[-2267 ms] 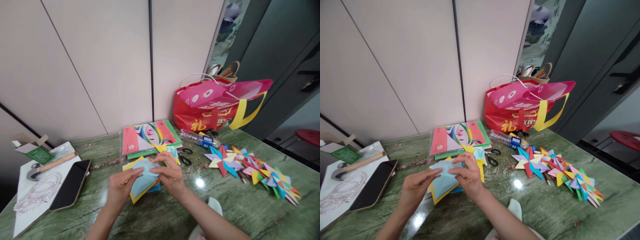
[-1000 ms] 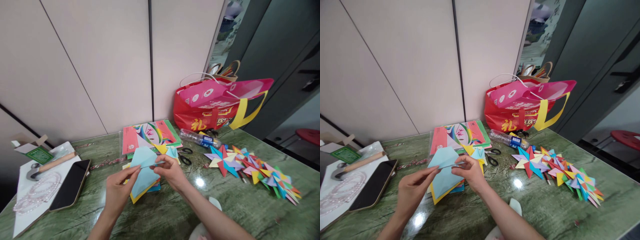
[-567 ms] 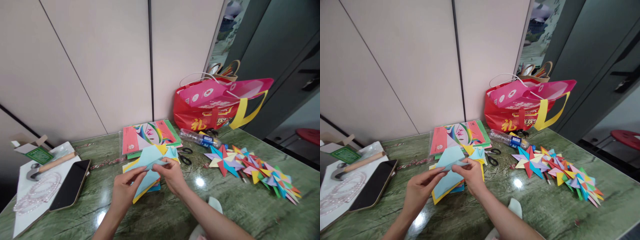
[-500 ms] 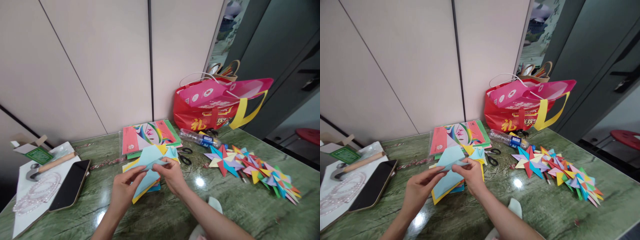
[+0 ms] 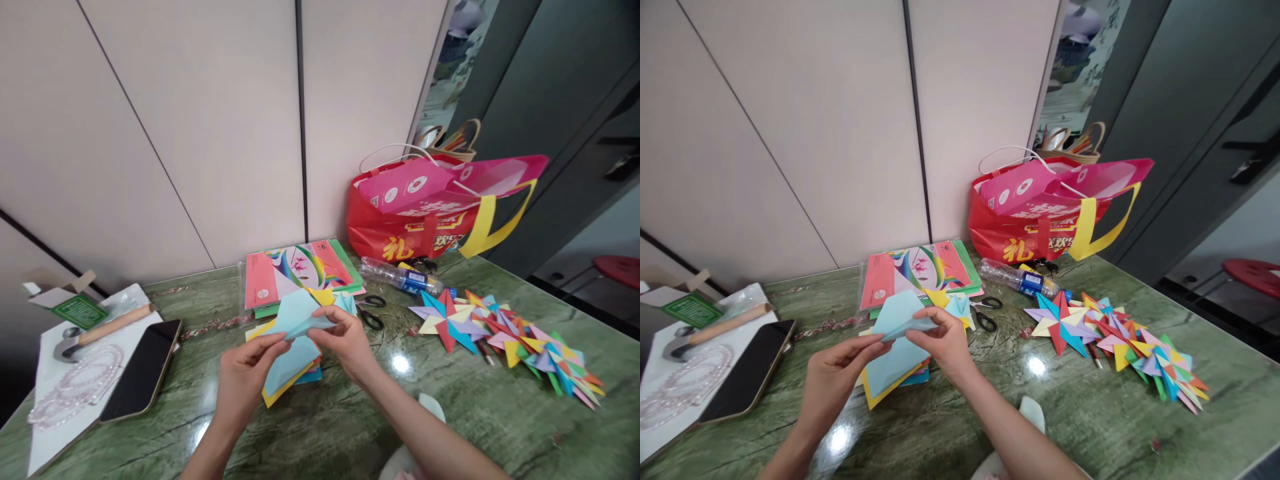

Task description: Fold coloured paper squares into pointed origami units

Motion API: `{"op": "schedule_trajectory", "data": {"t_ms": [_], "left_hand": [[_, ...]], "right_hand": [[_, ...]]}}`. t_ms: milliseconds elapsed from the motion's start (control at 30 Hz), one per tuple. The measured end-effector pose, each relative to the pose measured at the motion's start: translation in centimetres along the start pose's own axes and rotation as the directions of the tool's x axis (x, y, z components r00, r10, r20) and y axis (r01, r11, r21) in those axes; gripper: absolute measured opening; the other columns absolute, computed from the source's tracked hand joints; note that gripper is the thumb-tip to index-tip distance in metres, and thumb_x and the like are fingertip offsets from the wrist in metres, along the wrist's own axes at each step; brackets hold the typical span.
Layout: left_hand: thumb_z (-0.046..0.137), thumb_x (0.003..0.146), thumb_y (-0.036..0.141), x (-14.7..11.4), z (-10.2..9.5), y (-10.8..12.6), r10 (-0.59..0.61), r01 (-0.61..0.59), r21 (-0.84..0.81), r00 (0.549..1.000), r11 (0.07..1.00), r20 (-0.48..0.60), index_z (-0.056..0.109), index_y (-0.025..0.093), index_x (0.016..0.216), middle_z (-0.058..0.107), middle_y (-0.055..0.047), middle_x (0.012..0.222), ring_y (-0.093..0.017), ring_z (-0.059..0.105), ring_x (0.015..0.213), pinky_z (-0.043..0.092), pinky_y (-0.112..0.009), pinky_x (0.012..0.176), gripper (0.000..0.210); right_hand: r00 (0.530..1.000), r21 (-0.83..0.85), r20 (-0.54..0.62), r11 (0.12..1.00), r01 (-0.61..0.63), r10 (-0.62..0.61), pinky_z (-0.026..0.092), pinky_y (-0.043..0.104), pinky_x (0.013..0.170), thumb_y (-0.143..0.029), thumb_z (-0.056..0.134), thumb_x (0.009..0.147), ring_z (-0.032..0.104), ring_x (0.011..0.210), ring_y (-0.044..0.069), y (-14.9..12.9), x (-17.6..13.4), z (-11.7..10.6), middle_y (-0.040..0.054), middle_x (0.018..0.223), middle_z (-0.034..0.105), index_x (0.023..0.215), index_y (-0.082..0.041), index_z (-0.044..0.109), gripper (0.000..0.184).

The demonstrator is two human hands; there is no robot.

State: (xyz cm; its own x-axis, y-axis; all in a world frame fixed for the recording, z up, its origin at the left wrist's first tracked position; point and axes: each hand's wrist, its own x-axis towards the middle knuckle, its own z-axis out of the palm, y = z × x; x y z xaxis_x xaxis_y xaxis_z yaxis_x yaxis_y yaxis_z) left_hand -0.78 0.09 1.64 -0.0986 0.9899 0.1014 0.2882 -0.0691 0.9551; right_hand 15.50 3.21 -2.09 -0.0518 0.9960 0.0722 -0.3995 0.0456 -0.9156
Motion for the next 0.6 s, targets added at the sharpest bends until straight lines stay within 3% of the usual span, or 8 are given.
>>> {"op": "schedule_trajectory", "data": {"t_ms": [133, 267, 367, 600], "left_hand": [[0.068, 0.063, 0.028, 0.03, -0.1, -0.14, 0.059, -0.059, 0.065, 0.998, 0.996, 0.002, 0.073, 0.021, 0.074, 0.074, -0.003, 0.075, -0.022, 0.068, 0.07, 0.055, -0.029, 0.066, 0.014], [0.068, 0.062, 0.028, 0.01, 0.02, 0.09, 0.045, -0.045, 0.05, 0.999, 0.998, 0.007, 0.073, 0.021, 0.073, 0.074, -0.002, 0.073, -0.022, 0.068, 0.069, 0.055, -0.028, 0.065, 0.013], [0.069, 0.061, 0.028, -0.05, 0.16, 0.31, -0.019, 0.019, 0.004, 1.0, 1.0, 0.019, 0.073, 0.02, 0.074, 0.074, -0.003, 0.074, -0.023, 0.068, 0.07, 0.056, -0.029, 0.065, 0.016], [0.07, 0.061, 0.028, -0.14, 0.39, 0.17, -0.095, 0.1, -0.154, 0.995, 0.983, 0.04, 0.071, 0.016, 0.078, 0.074, -0.004, 0.071, -0.024, 0.069, 0.072, 0.056, -0.029, 0.066, 0.02]], "right_hand": [[0.998, -0.126, 0.043, 0.991, 0.052, -0.047, 0.046, 0.021, 0.058, -0.025, 0.078, 0.05, 0.055, 0.072, 0.014, -0.52, 0.08, -0.25, 0.0004, 0.08, 0.061, 0.074, -0.019, 0.067, 0.027], [0.999, -0.205, 0.03, 0.979, 0.016, -0.01, 0.041, 0.02, 0.049, -0.029, 0.076, 0.052, 0.051, 0.055, 0.011, -0.23, -0.16, -0.04, -0.0021, 0.059, 0.058, 0.061, -0.017, 0.066, 0.018], [1.0, -0.183, -0.024, 0.983, -0.006, 0.001, 0.037, 0.021, 0.044, -0.031, 0.075, 0.054, 0.047, 0.046, 0.009, 0.05, -0.23, 0.07, -0.0033, 0.05, 0.055, 0.056, -0.015, 0.063, 0.019], [0.999, -0.104, -0.009, 0.994, -0.04, 0.04, 0.042, 0.022, 0.049, -0.028, 0.075, 0.054, 0.053, 0.048, 0.01, -0.21, -0.41, 0.32, 0.0002, 0.052, 0.063, 0.055, -0.014, 0.064, 0.018]]}}
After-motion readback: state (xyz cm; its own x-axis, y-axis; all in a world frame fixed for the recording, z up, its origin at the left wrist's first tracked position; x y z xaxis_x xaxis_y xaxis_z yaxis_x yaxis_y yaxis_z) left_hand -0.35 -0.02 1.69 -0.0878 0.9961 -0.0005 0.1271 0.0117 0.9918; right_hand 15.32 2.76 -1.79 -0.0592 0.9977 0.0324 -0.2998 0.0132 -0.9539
